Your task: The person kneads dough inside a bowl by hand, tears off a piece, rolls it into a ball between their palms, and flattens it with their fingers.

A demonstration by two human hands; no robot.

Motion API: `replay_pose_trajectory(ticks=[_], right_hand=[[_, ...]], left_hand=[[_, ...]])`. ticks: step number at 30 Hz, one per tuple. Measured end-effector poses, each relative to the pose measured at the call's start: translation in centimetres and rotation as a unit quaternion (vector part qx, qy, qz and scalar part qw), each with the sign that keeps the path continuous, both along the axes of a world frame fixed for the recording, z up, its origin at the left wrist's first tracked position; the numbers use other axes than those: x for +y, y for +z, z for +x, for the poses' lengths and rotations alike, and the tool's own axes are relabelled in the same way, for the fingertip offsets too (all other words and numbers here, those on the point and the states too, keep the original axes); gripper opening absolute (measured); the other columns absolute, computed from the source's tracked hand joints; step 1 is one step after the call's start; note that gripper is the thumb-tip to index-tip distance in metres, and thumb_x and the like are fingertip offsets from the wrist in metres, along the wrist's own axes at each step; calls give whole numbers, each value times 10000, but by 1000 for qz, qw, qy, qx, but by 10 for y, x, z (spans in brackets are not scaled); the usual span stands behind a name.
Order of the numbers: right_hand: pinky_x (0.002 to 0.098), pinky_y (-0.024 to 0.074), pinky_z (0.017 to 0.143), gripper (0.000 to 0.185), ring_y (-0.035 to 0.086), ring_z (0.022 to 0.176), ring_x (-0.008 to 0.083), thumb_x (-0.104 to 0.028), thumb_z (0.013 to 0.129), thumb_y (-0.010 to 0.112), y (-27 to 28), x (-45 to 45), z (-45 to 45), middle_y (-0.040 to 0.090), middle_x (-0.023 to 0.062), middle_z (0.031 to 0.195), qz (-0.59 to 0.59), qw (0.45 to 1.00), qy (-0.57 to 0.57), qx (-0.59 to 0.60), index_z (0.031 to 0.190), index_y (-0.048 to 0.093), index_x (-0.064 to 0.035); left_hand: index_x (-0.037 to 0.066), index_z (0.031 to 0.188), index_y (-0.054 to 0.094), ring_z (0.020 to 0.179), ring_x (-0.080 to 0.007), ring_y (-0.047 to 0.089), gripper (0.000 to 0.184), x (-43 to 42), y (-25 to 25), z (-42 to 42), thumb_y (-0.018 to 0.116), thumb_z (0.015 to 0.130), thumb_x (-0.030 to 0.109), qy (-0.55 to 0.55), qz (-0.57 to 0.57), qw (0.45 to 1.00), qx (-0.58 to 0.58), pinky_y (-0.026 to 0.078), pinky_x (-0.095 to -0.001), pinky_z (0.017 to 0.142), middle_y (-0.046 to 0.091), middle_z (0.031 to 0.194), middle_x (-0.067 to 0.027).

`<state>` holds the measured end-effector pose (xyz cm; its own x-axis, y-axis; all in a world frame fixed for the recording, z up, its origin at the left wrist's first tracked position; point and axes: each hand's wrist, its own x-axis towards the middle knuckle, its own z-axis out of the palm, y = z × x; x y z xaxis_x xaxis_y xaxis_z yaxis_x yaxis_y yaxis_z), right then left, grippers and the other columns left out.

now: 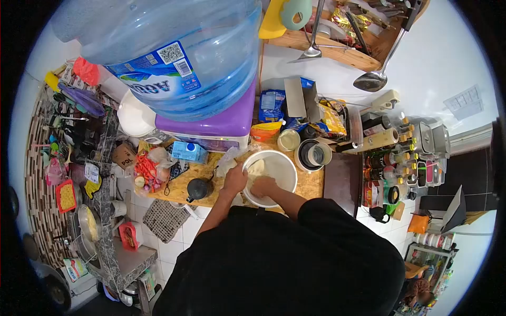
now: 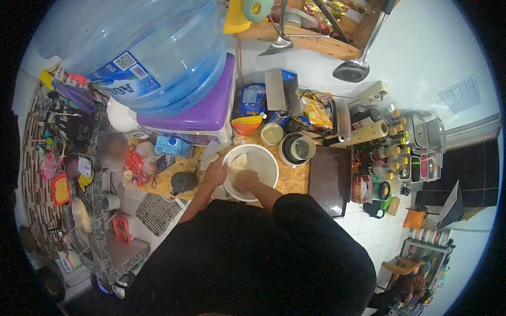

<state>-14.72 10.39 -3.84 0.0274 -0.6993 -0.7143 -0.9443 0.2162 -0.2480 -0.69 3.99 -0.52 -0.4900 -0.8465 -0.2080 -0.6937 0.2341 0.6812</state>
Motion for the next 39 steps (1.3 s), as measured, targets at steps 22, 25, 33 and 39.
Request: replay_pose_trajectory(ticks=[22, 25, 33, 39], right_hand=[[288, 452, 501, 336, 585, 545, 143, -380, 838, 562, -7, -12, -22, 646, 52, 681, 105, 918, -203, -324, 774, 664, -66], [292, 452, 487, 352, 580, 528, 151, -399, 836, 571, -52, -17, -22, 615, 48, 638, 30, 930, -142, -339, 737, 645, -69], [414, 496, 632, 346, 646, 709, 250, -398, 822, 581, -39, -35, -10, 659, 111, 788, 19, 986, -76, -150, 864, 673, -67], [507, 521, 815, 407, 680, 925, 321, -399, 828, 549, -3, -27, 4, 696, 153, 995, -16, 994, -87, -69, 972, 703, -51]], left_hand=[[9, 1030, 571, 922, -455, 598, 224, -4, -16, 0, 535, 887, 178, 1, -8, 1000, 6, 469, -533, 828, 636, 955, -262], [10, 1030, 570, 927, -458, 598, 222, -4, -13, 0, 536, 884, 174, 3, -9, 1000, 9, 470, -533, 830, 637, 954, -264], [13, 1042, 577, 898, -456, 613, 234, -8, -7, 1, 554, 863, 162, -17, 12, 1000, -8, 481, -534, 817, 647, 939, -268], [-5, 1029, 581, 843, -458, 623, 242, -7, -9, 3, 571, 849, 157, -20, 0, 1000, 20, 493, -538, 780, 653, 886, -261]])
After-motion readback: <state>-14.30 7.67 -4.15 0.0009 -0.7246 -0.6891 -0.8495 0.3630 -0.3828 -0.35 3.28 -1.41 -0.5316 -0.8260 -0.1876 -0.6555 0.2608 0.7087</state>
